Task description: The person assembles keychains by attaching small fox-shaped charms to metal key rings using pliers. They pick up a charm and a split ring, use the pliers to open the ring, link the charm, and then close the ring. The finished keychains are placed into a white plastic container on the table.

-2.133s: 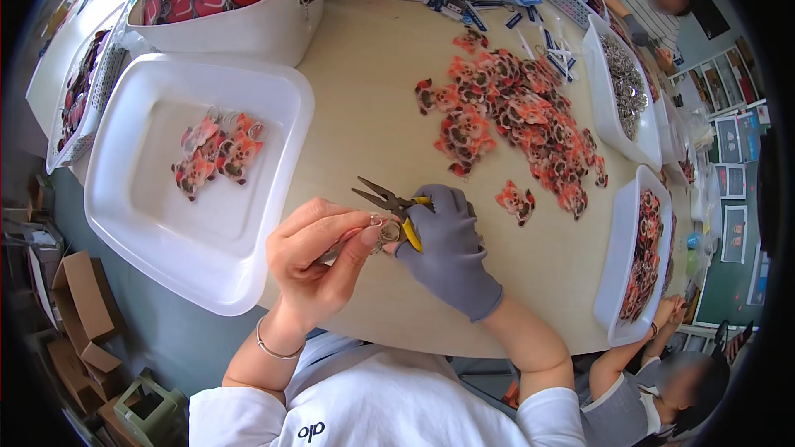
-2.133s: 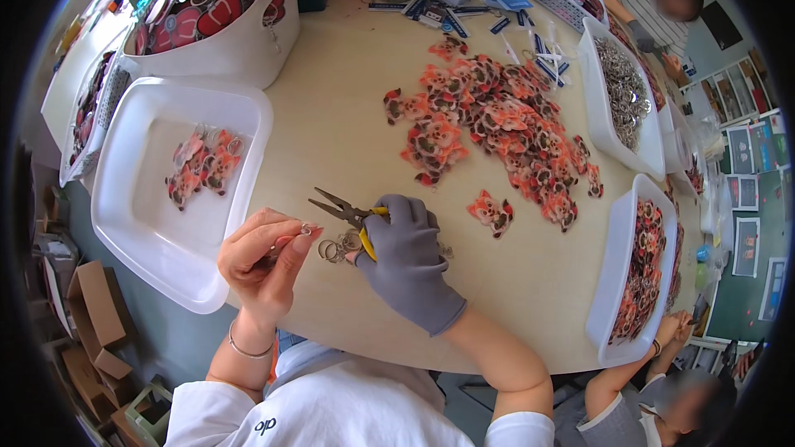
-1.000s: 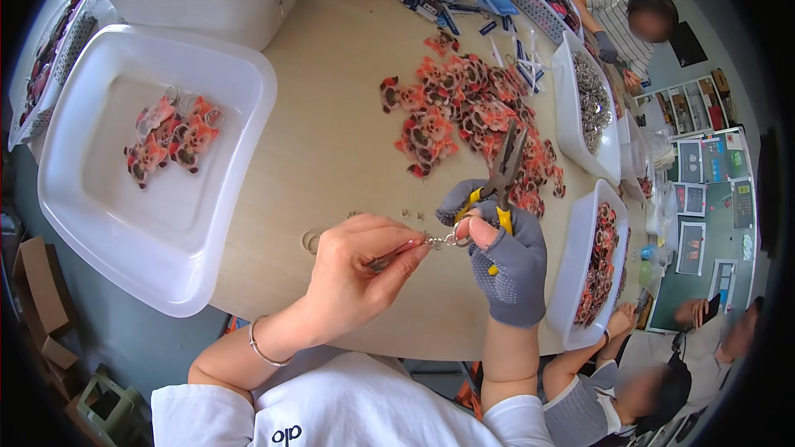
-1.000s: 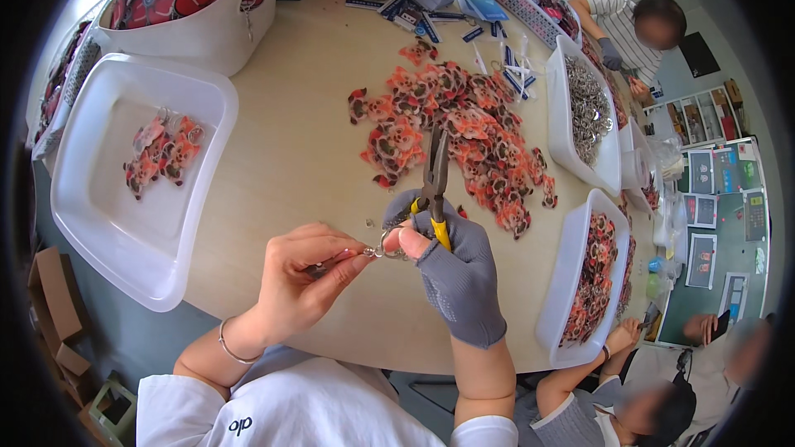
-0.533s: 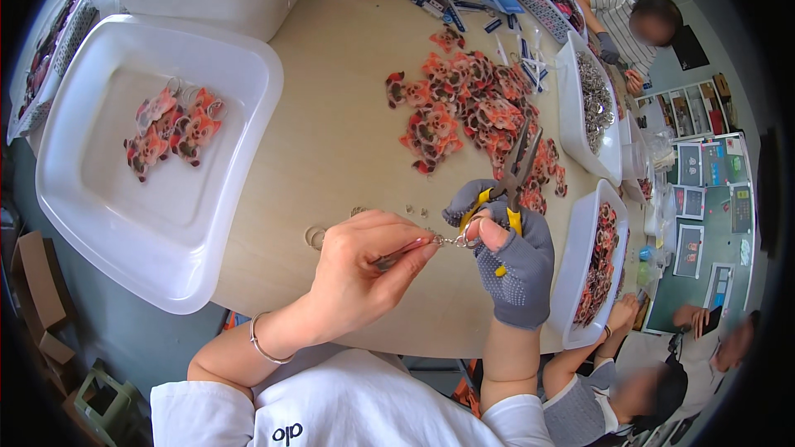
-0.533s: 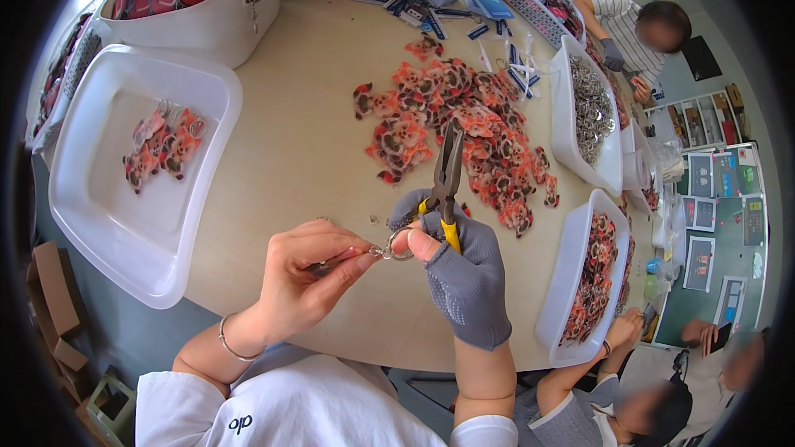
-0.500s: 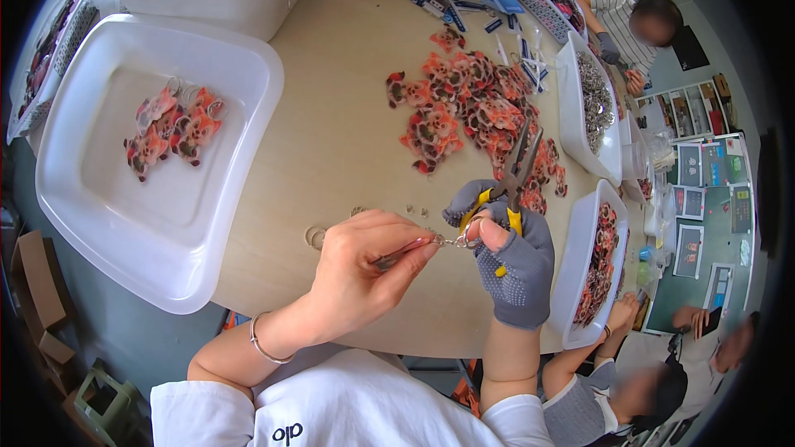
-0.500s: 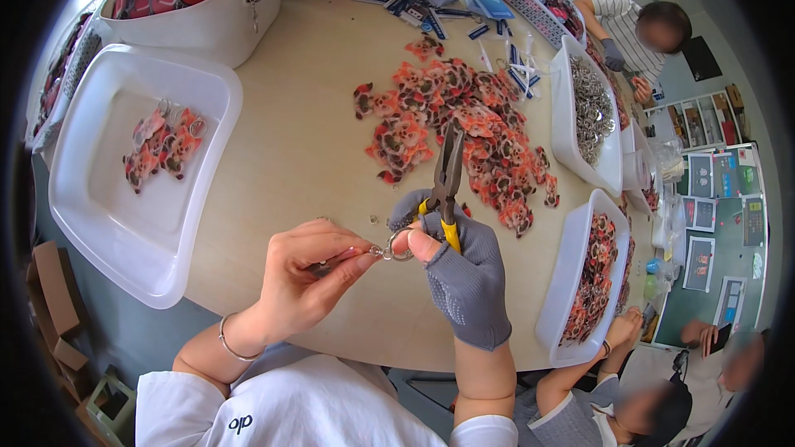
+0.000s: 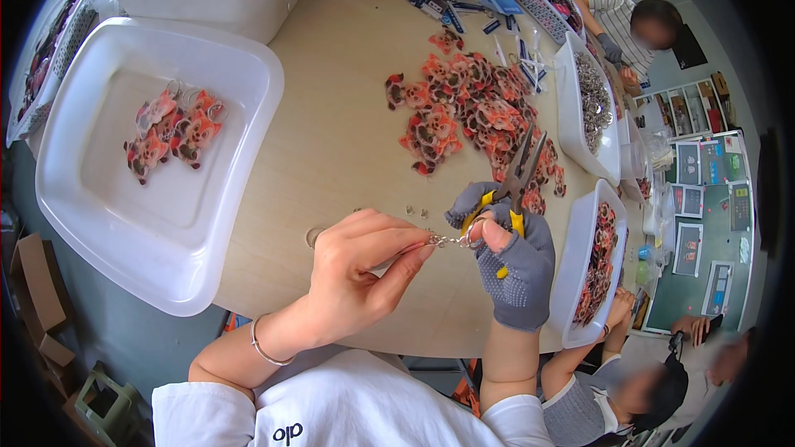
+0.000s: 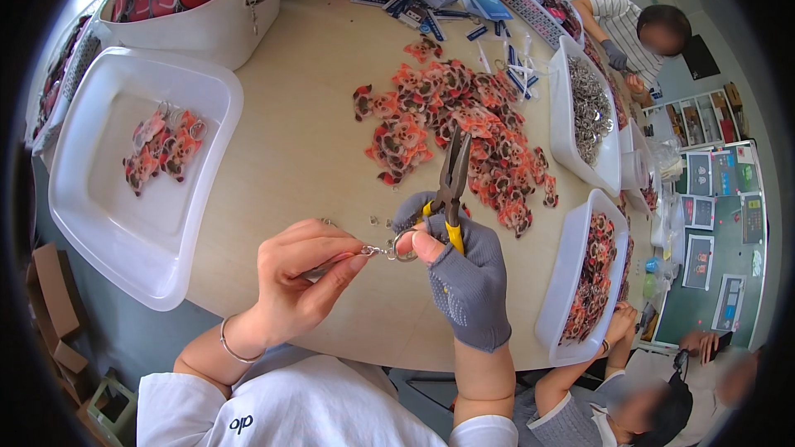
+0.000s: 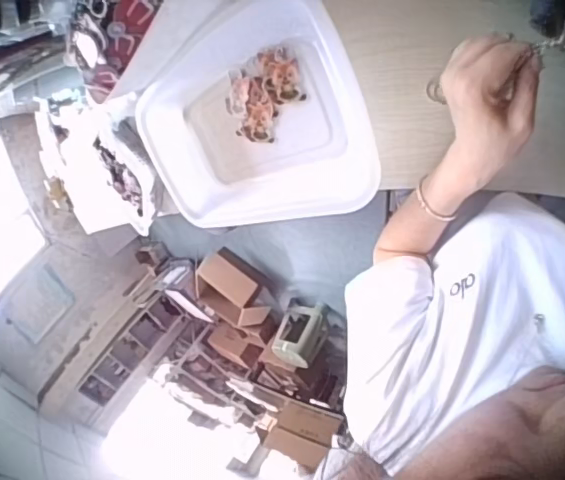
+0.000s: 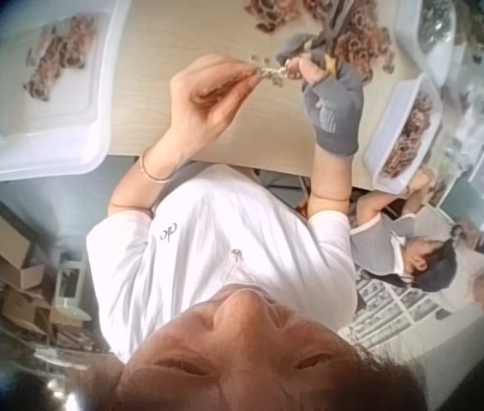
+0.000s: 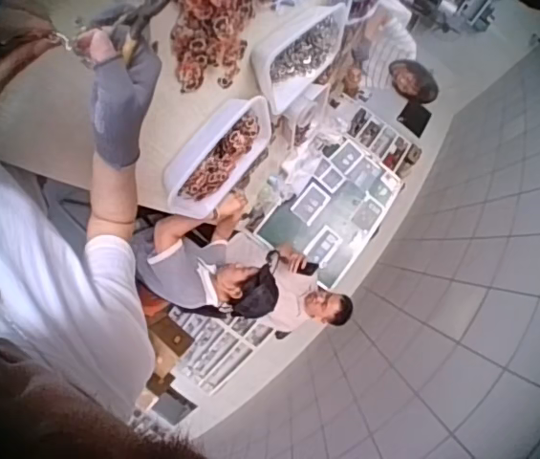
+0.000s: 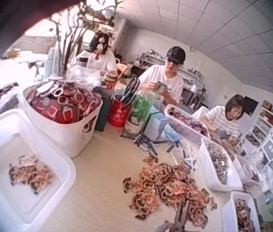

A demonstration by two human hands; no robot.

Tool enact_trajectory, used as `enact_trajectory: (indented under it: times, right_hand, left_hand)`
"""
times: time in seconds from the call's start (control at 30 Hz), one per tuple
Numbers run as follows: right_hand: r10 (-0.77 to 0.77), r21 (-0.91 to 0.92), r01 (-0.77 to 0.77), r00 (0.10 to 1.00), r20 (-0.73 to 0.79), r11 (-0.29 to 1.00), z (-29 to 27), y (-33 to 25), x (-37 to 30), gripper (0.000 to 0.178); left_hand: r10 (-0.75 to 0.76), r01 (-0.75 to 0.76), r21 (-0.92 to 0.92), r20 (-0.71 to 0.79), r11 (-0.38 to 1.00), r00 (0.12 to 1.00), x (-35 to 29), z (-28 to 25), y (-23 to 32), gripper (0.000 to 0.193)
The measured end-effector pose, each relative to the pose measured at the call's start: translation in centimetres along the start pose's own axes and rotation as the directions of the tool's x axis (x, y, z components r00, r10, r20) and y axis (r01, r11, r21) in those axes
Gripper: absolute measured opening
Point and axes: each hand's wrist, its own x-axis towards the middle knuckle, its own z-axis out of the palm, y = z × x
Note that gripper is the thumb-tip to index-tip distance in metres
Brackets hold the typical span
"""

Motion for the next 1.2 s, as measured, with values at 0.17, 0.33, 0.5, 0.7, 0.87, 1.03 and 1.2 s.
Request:
enact_trajectory:
  times: [0.17,0.33,0.5,0.7,0.87,1.03,1.2]
  right_hand:
    - [-0.009,-0.023,0.009,1.0,-0.006,1.0,0.0,0.1,-0.6,0.018]
    - [-0.125,-0.366,0.125,0.992,0.024,0.922,0.2,-0.6,-2.1,0.021]
    - [-0.205,-0.65,0.324,0.945,0.255,0.687,-1.0,-0.9,-3.6,0.024]
    - [-0.287,-0.795,0.536,0.839,0.462,0.286,-1.0,-1.0,-3.9,0.026]
    - [-0.306,-0.815,0.539,0.829,0.468,0.215,-0.8,-1.1,-4.4,0.025]
    - [-0.33,-0.821,0.535,0.825,0.458,0.199,-0.5,-0.8,-4.5,0.024]
    - [-0.35,-0.816,0.541,0.819,0.455,0.204,-0.4,-0.6,-4.6,0.023]
  left_hand:
    - [0.093,-0.091,0.058,-0.028,0.994,0.995,-0.1,-0.3,0.1,0.016]
    - [0.281,-0.277,0.1,-0.035,0.956,0.959,0.1,-0.9,0.2,0.015]
    - [0.454,-0.451,0.123,0.004,0.884,0.891,0.3,-2.1,0.0,0.012]
    - [0.495,-0.495,0.165,0.042,0.853,0.868,0.4,-2.2,0.1,0.013]
    - [0.51,-0.515,0.229,0.083,0.826,0.856,0.4,-2.2,0.5,0.017]
    - [0.524,-0.53,0.3,0.108,0.793,0.845,0.3,-2.1,0.7,0.028]
    - [0.515,-0.522,0.315,0.111,0.793,0.85,0.2,-2.2,0.7,0.027]
